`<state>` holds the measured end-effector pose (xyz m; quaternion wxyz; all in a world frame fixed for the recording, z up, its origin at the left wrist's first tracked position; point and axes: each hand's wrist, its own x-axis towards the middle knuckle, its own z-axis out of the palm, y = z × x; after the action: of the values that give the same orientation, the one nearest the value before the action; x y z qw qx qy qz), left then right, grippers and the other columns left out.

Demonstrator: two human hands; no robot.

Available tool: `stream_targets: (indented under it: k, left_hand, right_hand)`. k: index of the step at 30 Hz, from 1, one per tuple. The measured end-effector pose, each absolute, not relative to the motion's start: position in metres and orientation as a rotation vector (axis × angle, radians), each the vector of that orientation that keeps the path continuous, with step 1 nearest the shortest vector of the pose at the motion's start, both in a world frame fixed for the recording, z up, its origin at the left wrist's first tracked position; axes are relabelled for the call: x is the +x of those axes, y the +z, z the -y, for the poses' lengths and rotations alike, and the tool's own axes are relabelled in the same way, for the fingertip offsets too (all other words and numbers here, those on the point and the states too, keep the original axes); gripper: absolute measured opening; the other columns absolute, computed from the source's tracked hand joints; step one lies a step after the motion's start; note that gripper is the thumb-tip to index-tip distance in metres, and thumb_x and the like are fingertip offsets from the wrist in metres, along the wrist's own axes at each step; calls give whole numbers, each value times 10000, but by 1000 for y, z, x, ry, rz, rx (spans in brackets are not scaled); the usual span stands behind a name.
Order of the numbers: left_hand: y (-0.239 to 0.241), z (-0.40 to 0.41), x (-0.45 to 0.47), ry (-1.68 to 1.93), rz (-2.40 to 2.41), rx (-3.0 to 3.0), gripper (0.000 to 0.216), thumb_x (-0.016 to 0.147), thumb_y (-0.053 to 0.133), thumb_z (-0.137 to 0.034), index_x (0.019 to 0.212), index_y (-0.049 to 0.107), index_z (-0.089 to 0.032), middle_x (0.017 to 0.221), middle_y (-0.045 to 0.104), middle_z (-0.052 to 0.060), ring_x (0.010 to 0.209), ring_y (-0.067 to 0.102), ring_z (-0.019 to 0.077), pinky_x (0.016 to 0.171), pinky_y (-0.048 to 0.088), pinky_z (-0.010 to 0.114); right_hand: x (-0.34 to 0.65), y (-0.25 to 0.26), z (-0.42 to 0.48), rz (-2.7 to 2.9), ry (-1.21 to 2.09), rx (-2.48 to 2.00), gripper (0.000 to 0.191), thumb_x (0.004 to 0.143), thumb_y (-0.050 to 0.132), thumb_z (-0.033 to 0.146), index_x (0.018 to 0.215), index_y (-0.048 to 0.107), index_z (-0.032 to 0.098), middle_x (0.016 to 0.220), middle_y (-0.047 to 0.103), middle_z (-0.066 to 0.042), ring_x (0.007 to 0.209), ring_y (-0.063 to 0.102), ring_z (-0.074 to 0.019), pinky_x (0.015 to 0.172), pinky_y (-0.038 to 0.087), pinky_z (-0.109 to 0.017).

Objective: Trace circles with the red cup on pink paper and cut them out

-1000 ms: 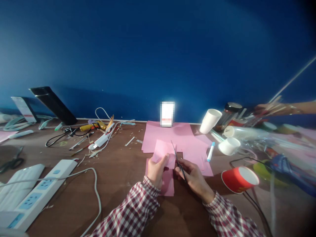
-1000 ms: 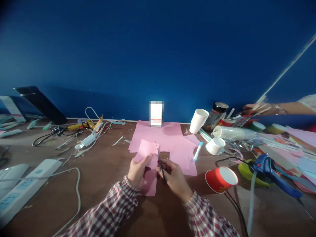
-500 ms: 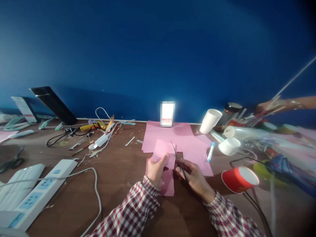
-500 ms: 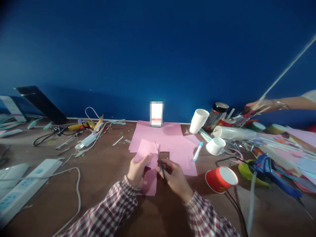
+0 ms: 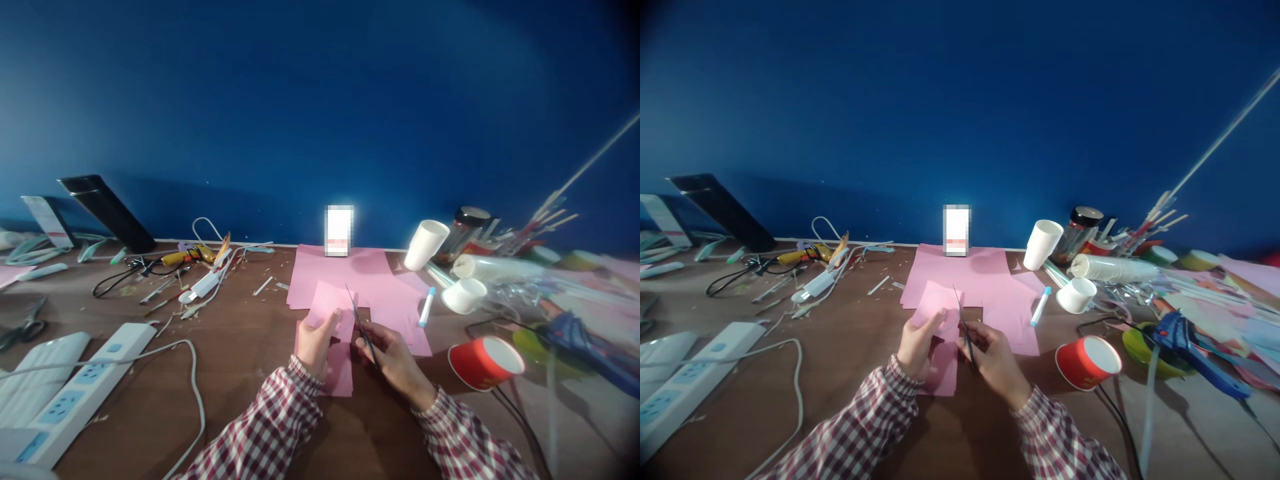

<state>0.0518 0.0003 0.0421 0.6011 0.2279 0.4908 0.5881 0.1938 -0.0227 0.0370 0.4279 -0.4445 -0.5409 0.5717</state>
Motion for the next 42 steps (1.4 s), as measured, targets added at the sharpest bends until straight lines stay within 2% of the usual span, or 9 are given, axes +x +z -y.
stream_targets:
  k: [6,13,20,23,29,34,36,39,42]
  left_hand:
    - [35,-2,51,1392,-1106,545,308,596,778,-340,792,672,-126,702,666,57,612,606,155,565,480,246]
    - [34,-2,48,1345,-1142,579,393,603,770,-394,860,677,-111,700,669,73,578,606,163,505,470,256]
    - [36,-4,48,1336,-1187,518,362,576,785,-381,802,667,-124,629,632,38,536,578,143,466,445,234]
    - [40,-7,46,1380,-1211,434,365,555,801,-356,803,656,-131,621,605,10,500,540,112,439,418,219]
    - [52,-12,39,1515,-1031,197,267,634,768,-232,866,648,-177,796,649,3,586,569,77,467,428,165]
    - [50,-11,37,1344,-908,203,162,698,729,-205,838,661,-161,721,649,-12,538,564,56,456,438,150]
    - [48,-7,40,1237,-875,283,186,692,741,-230,840,671,-142,701,660,8,572,600,89,503,480,183]
    - [50,2,46,1086,-746,462,280,683,750,-245,924,675,-123,823,704,75,772,663,187,696,532,287]
    - [50,11,53,1000,-593,581,390,676,753,-232,1035,651,-118,1028,690,122,1010,619,260,910,465,375]
  right_hand:
    - [193,37,23,1339,1415,-1115,320,764,662,406,957,627,153,640,538,14,545,458,-101,493,378,-211]
    - [194,35,24,1318,1444,-1116,290,763,668,400,917,610,161,612,511,35,516,442,-86,461,345,-198]
    - [193,38,23,1408,1393,-1123,317,754,671,390,959,599,159,727,576,-2,626,517,-120,538,411,-218]
    - [193,40,24,1454,1367,-1138,312,751,679,349,978,555,175,681,550,30,588,490,-104,536,396,-212]
    - [196,42,24,1487,1281,-1183,332,700,731,338,740,430,204,621,479,62,542,432,-88,490,352,-199]
    - [205,39,17,1436,1028,-1329,297,758,662,395,686,450,200,604,497,32,562,468,-122,517,373,-231]
    - [208,36,14,1444,898,-1402,237,795,615,367,720,465,200,618,510,23,561,479,-130,512,371,-234]
    - [208,36,14,1541,700,-1524,122,811,564,278,781,473,202,662,535,13,601,518,-147,543,385,-241]
    - [201,38,19,1708,376,-1701,76,788,556,226,829,499,195,764,581,-29,731,547,-194,610,396,-273]
